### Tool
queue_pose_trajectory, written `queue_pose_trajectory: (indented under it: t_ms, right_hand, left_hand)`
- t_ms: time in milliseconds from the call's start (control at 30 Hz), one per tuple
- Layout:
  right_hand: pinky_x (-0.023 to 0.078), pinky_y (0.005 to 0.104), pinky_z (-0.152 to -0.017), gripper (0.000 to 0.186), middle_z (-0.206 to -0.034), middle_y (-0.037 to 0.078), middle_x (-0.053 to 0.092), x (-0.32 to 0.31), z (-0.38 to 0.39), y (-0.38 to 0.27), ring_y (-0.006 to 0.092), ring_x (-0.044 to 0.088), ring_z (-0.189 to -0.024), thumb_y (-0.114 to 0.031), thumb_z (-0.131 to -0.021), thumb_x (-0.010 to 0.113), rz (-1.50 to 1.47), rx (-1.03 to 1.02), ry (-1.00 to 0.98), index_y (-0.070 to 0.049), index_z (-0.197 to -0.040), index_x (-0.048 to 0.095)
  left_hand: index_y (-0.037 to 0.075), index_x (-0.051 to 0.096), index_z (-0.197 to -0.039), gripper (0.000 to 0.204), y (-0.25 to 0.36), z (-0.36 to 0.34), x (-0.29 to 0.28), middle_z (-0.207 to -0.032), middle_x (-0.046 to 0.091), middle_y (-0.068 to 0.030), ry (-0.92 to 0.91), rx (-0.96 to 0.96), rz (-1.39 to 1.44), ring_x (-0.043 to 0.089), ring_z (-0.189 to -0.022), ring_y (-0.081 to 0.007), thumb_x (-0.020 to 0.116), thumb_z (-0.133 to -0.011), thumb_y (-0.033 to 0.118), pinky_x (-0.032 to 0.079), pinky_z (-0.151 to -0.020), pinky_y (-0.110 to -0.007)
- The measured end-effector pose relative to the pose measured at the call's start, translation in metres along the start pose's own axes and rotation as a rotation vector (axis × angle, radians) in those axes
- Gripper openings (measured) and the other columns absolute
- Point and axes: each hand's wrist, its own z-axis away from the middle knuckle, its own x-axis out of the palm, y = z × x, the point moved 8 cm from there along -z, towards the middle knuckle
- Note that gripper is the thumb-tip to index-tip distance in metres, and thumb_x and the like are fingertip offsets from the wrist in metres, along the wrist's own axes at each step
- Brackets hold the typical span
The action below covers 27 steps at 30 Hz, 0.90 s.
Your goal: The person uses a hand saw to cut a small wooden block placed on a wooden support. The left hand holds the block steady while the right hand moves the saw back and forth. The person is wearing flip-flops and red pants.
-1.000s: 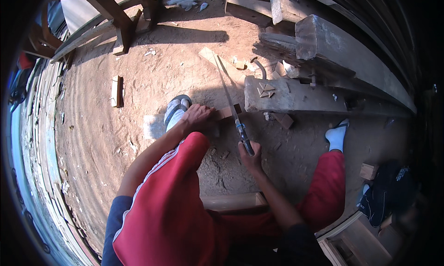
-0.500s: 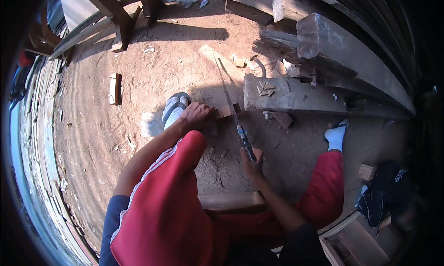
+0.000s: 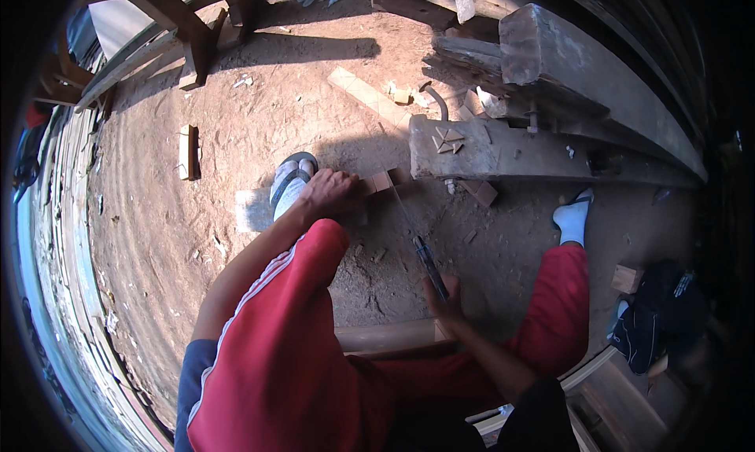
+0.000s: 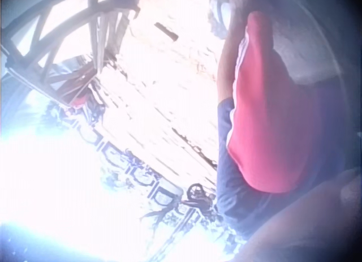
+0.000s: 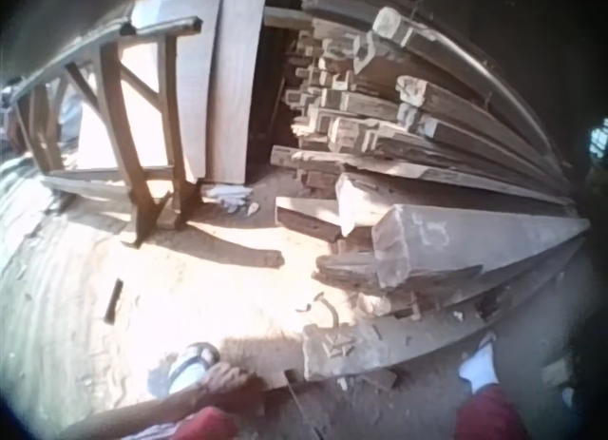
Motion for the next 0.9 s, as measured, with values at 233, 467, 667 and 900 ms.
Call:
queue_pose_trajectory:
  t_ms: [233,467,667,900]
  right_hand:
    - [0.030,0.0350,-0.050,0.045,-0.058,-0.004,0.041,0.042,-0.085,-0.068,0.0053,0.042,-0.058,-0.025,-0.099,0.067,-0.071,-0.052,0.104,-0.006,-0.064,0.045]
    - [0.035,0.0341,-0.049,0.041,-0.058,-0.004,0.047,0.008,-0.007,0.010,0.0050,0.047,-0.058,-0.024,-0.097,0.069,-0.036,-0.001,-0.026,-0.005,-0.065,0.050]
    - [0.035,0.0324,-0.049,0.044,-0.056,-0.004,0.046,0.015,-0.035,-0.046,0.0043,0.048,-0.055,-0.020,-0.098,0.068,-0.099,0.032,0.040,-0.007,-0.062,0.047]
    - [0.035,0.0338,-0.051,0.044,-0.057,-0.002,0.043,0.033,-0.078,-0.062,0.0056,0.049,-0.058,-0.021,-0.099,0.068,0.007,-0.042,0.103,-0.005,-0.064,0.047]
  left_hand:
    - [0.012,0.066,-0.121,0.045,-0.007,-0.002,-0.002,-0.111,0.073,-0.0105,-0.069,-0.030,0.061,0.072,-0.104,-0.0264,0.065,-0.094,0.049,0.051,-0.090,-0.042]
    - [0.014,0.064,-0.127,0.049,0.001,0.004,-0.012,-0.123,0.069,-0.0096,0.013,-0.056,0.043,0.065,-0.118,-0.0257,0.063,-0.095,0.050,0.046,-0.100,-0.043]
    - [0.015,0.064,-0.131,0.057,-0.002,0.002,0.004,-0.121,0.070,-0.0074,-0.078,-0.020,0.040,0.065,-0.119,-0.0242,0.067,-0.090,0.054,0.045,-0.102,-0.041]
    - [0.009,0.066,-0.132,0.066,0.010,-0.002,-0.024,-0.124,0.071,-0.0112,-0.080,-0.065,0.062,0.067,-0.116,-0.0241,0.072,-0.085,0.055,0.046,-0.102,-0.040]
